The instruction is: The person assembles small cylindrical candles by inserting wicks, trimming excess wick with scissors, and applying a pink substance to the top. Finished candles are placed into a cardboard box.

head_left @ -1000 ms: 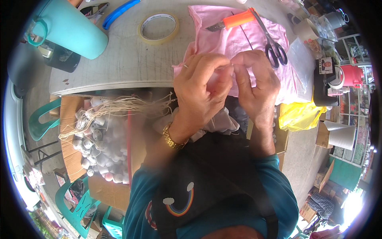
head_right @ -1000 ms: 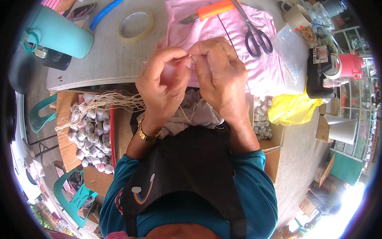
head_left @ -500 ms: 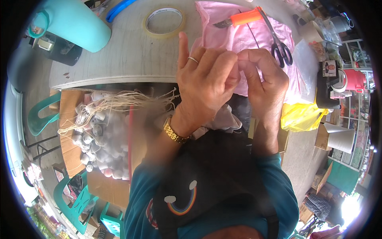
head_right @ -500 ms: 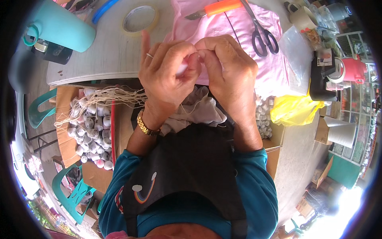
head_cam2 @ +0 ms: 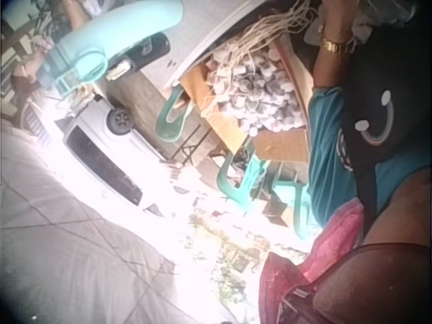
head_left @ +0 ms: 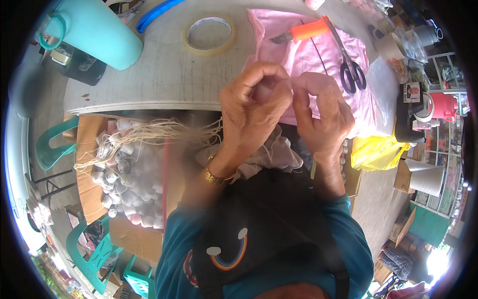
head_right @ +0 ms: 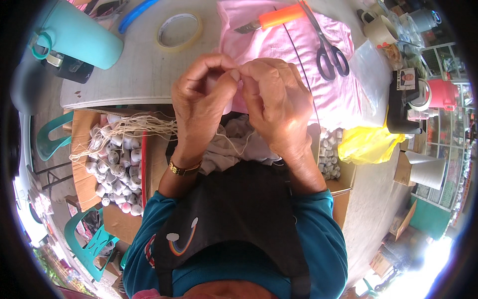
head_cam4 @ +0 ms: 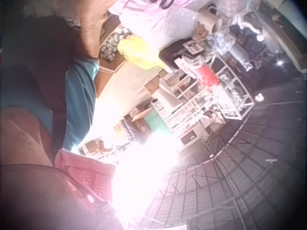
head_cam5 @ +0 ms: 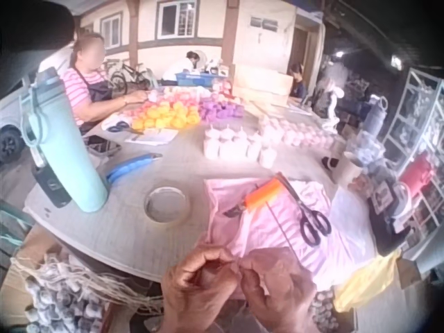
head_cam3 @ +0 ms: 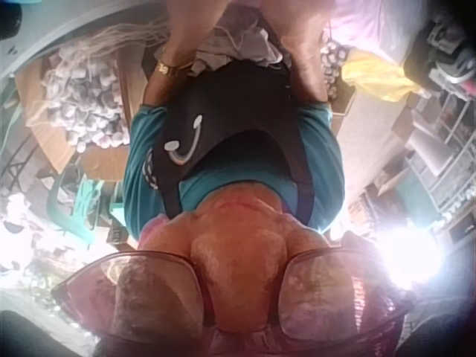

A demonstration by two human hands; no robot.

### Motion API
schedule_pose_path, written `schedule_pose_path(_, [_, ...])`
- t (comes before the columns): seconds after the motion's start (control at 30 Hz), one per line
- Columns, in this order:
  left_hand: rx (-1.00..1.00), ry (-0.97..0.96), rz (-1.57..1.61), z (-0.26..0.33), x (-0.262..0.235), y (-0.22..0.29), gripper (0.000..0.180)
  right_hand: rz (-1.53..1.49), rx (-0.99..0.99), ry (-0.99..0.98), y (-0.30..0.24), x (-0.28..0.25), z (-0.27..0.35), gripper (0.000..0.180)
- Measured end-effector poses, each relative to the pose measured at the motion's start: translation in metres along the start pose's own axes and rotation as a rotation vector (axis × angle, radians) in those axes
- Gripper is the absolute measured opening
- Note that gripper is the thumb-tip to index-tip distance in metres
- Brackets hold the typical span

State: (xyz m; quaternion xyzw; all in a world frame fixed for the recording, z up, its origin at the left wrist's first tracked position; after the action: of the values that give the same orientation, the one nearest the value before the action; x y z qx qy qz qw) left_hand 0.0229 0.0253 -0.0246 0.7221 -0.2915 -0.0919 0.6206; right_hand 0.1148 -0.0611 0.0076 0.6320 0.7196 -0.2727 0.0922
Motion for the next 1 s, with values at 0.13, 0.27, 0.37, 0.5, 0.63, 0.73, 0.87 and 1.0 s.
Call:
schedule_pose_path(0.13, [-0.107, -0.048, 0.056, 0.002, -0.003, 0.004, 0.009, 0.007, -0.030, 0.008, -0.001, -0.001, -0.002, 0.022])
schedule_pose_path(0.27, [-0.106, -0.047, 0.109, 0.004, -0.003, 0.008, 0.009, 0.020, -0.040, -0.005, -0.003, -0.005, -0.002, 0.021])
schedule_pose_path(0.37, [-0.119, -0.027, 0.185, 0.005, -0.001, 0.008, 0.009, 0.016, -0.013, 0.002, -0.005, -0.007, -0.002, 0.022])
schedule_pose_path(0.5, [-0.119, -0.039, 0.200, 0.007, -0.003, 0.009, 0.011, 0.013, -0.004, 0.034, -0.006, -0.004, -0.001, 0.020])
schedule_pose_path(0.63, [-0.082, -0.083, 0.174, 0.008, -0.005, 0.011, 0.013, 0.067, -0.013, 0.031, -0.005, -0.002, -0.001, 0.018])
schedule_pose_path(0.73, [0.043, -0.108, 0.109, 0.008, -0.005, 0.014, 0.014, 0.090, -0.055, 0.026, -0.004, -0.002, -0.001, 0.023])
schedule_pose_path(0.87, [0.116, -0.156, 0.027, 0.007, -0.006, 0.015, 0.016, 0.083, -0.119, 0.041, -0.003, -0.003, -0.002, 0.025])
schedule_pose_path(1.0, [0.092, -0.237, -0.103, 0.008, -0.010, 0.016, 0.017, 0.074, -0.074, 0.032, -0.003, -0.006, -0.002, 0.026])
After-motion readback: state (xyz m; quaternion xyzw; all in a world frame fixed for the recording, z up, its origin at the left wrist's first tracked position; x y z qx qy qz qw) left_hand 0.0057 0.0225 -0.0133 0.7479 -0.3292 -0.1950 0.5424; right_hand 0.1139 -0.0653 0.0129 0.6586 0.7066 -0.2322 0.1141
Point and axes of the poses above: each hand's wrist, its own z-axis away from the middle knuckle, its own x-axis out of the palm, y = z × x, the point moved 3 cm from there along -z, towards the middle knuckle, and after that the axes turned 4 degrees about y, right-handed, at the moved point
